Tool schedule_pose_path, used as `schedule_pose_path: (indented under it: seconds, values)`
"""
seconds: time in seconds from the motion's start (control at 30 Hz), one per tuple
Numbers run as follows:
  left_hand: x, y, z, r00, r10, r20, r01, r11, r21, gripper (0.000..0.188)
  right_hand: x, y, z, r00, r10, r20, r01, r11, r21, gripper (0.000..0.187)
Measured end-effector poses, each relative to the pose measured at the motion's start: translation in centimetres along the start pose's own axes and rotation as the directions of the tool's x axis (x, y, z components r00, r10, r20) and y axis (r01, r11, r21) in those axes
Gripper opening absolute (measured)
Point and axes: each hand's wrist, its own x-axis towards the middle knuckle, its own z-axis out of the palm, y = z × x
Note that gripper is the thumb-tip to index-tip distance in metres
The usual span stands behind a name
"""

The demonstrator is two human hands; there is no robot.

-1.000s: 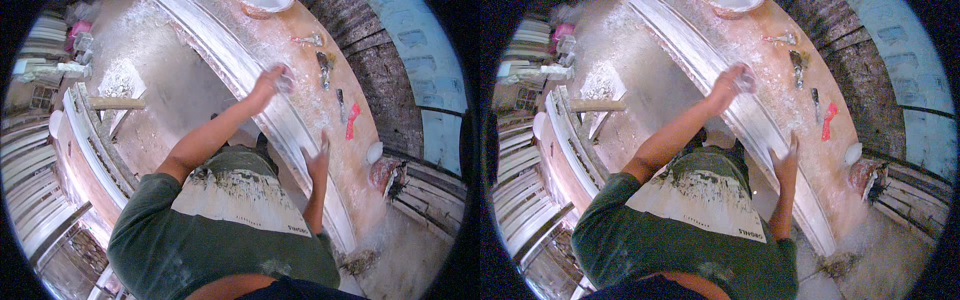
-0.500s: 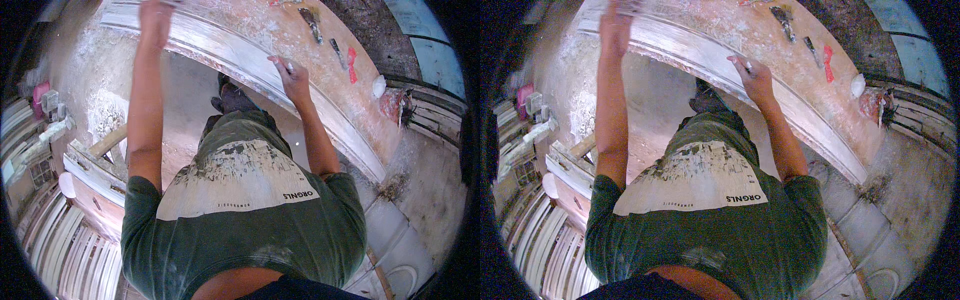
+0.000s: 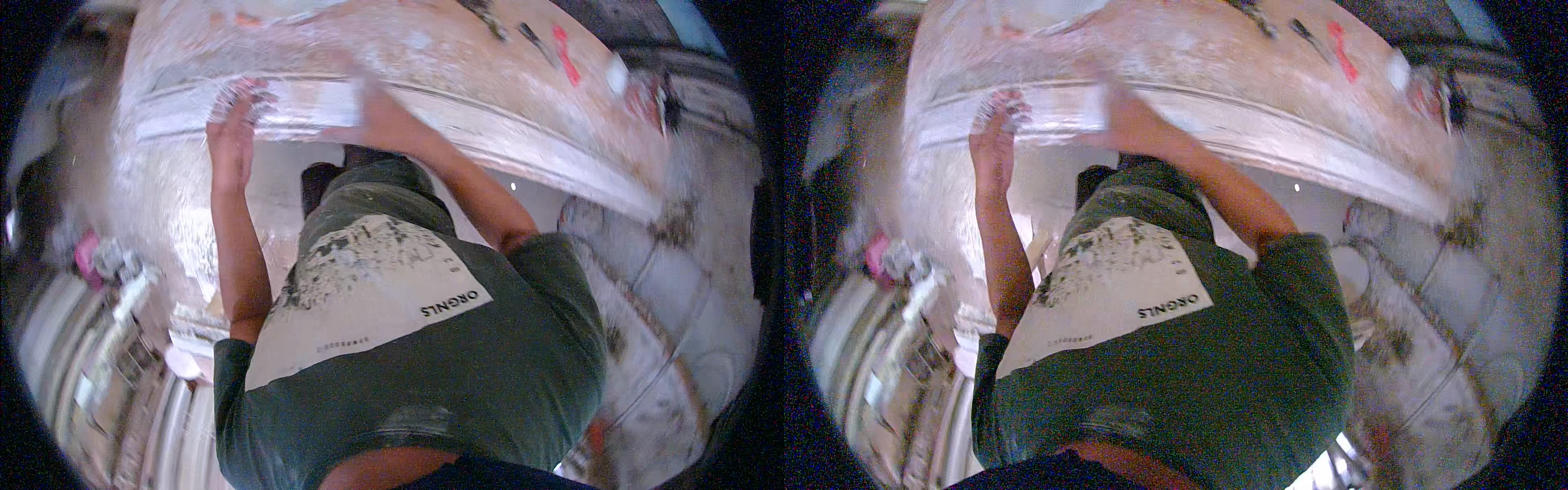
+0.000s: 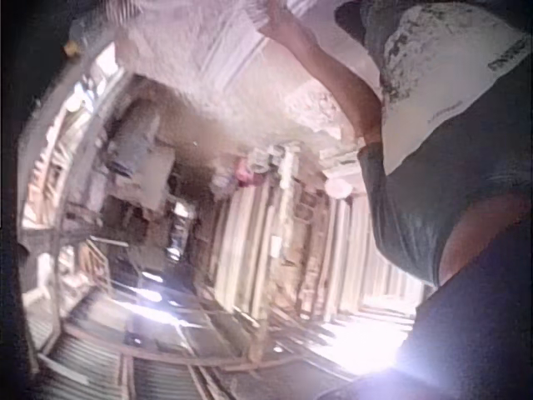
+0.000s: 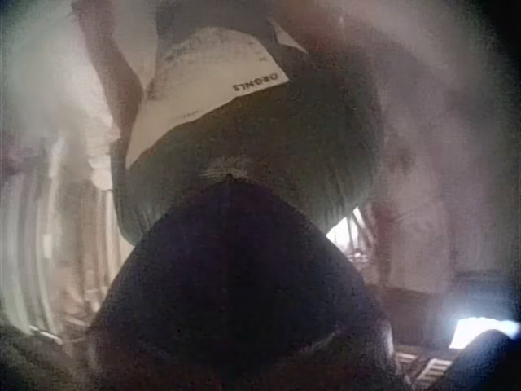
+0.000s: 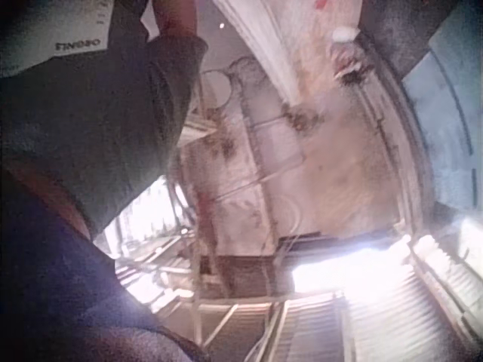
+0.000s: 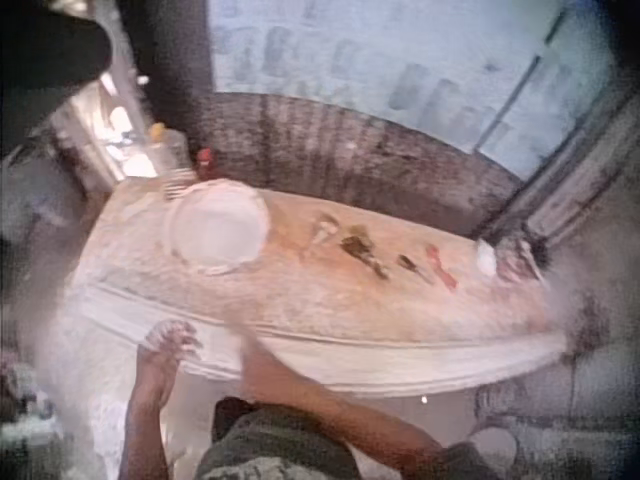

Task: The person applies a white filler paste to a long curved wooden frame using a cloth and hands. They repeatedly dip the cloth into a bucket of filler, spread it along the frame's grooves, and smooth the surface.

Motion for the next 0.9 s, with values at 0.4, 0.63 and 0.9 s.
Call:
schedule_pose_path:
  seconds: [0.4,0.63,0.9]
  values:
    - [5.2,5.9,-7.0,0.989,0.141,-0.050,-0.144,0.988,-0.063,0.022,-1.4,0.6,-0.7,0.990,0.125,-0.064,-0.127,0.991,-0.035,0.026]
    - [10.3,7.8,-22.5,0.931,0.335,-0.147,-0.310,0.935,0.172,0.029,-3.1,3.7,2.6,0.862,0.506,-0.006,-0.446,0.754,-0.483,0.031]
    - [10.6,9.8,-24.2,0.938,0.345,-0.033,-0.275,0.800,0.533,0.034,-6.0,7.4,1.6,0.830,0.480,-0.283,-0.557,0.730,-0.395,0.051]
